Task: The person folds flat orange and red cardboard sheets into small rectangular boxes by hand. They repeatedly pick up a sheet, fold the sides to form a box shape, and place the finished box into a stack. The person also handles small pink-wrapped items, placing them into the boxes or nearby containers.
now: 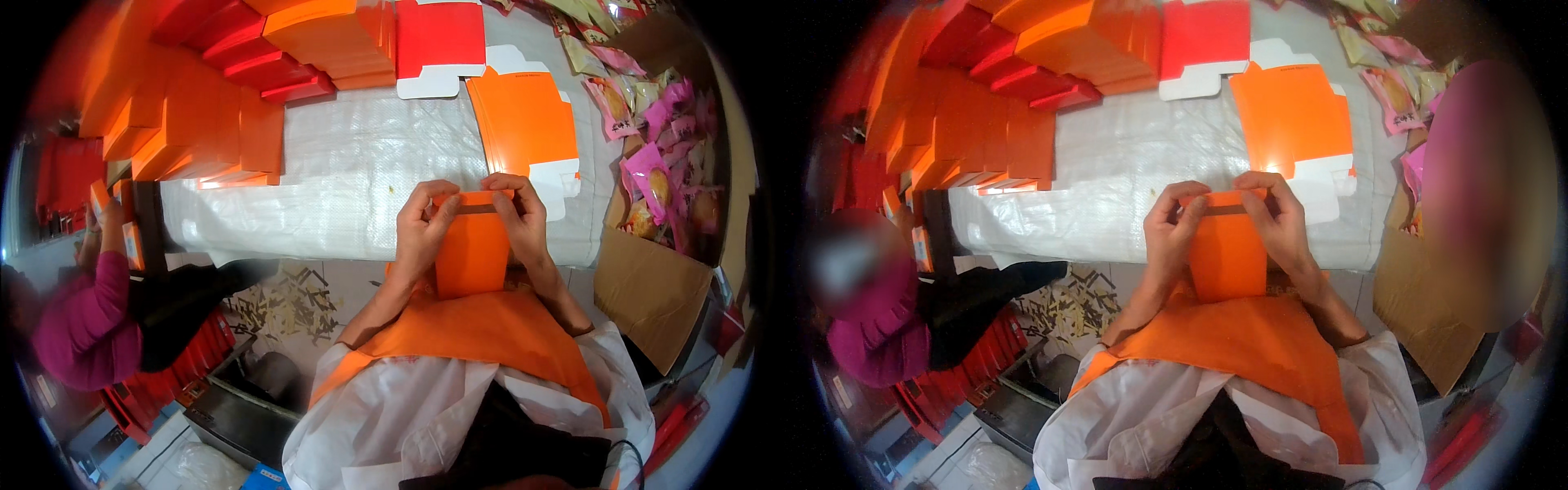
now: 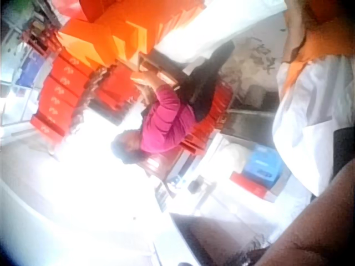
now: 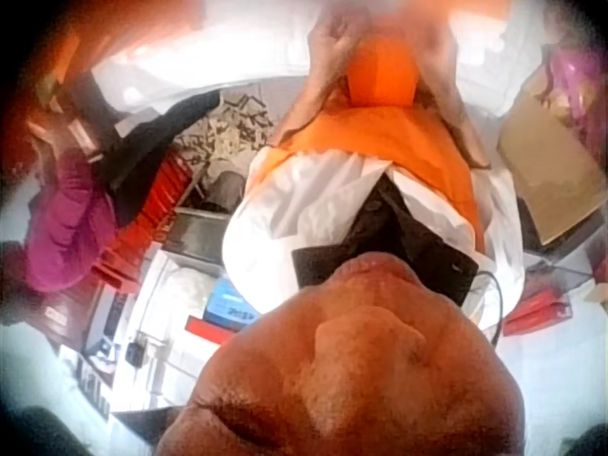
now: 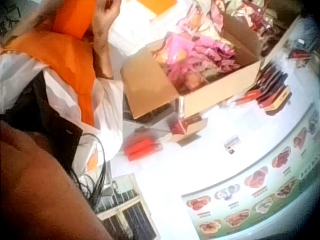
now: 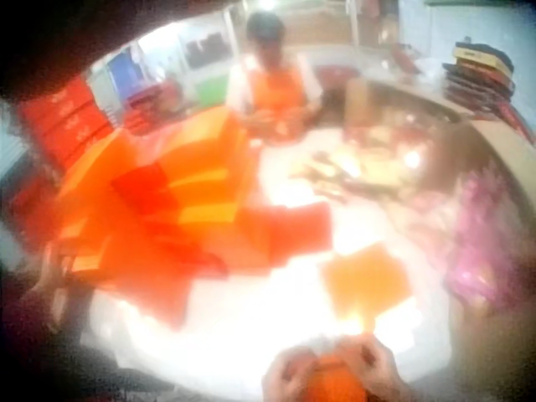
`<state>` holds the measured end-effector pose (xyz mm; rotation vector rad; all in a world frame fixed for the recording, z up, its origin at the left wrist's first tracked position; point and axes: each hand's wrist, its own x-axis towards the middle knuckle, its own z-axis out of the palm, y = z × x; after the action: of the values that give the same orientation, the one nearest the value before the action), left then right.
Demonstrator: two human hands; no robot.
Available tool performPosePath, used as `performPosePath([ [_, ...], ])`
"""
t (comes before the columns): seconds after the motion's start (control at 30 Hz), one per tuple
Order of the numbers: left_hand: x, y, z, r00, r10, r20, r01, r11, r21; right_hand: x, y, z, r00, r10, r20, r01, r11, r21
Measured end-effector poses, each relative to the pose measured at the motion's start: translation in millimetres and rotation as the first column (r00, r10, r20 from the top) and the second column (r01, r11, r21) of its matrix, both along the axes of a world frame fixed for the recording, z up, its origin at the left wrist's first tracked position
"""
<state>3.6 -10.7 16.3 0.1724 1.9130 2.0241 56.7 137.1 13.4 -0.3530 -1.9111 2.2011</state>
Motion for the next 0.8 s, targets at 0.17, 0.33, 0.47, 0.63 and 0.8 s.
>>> performPosePath([
  [0.17,-3,-8,-11,0.999,-0.05,-0.012,0.05,0.998,-0.028,2,3,-4,0.996,0.085,0.02,-0.084,0.996,-0.038],
  [0.33,4,-15,-25,0.994,-0.022,-0.104,0.023,1.0,0.007,10,4,-5,0.985,0.122,0.122,-0.123,0.992,0.005],
  [0.47,17,-14,-30,0.996,0.035,-0.087,-0.033,0.999,0.026,16,1,-12,0.99,0.131,-0.059,-0.13,0.991,0.014],
  [0.63,53,-28,-30,0.98,-0.182,0.079,0.173,0.978,0.115,8,13,-13,0.999,0.036,-0.037,-0.032,0.994,0.103],
  [0.8,27,-46,-9,0.991,0.115,0.065,-0.113,0.993,-0.031,-22,0,14,0.988,-0.016,-0.156,0.014,1.0,-0.014],
])
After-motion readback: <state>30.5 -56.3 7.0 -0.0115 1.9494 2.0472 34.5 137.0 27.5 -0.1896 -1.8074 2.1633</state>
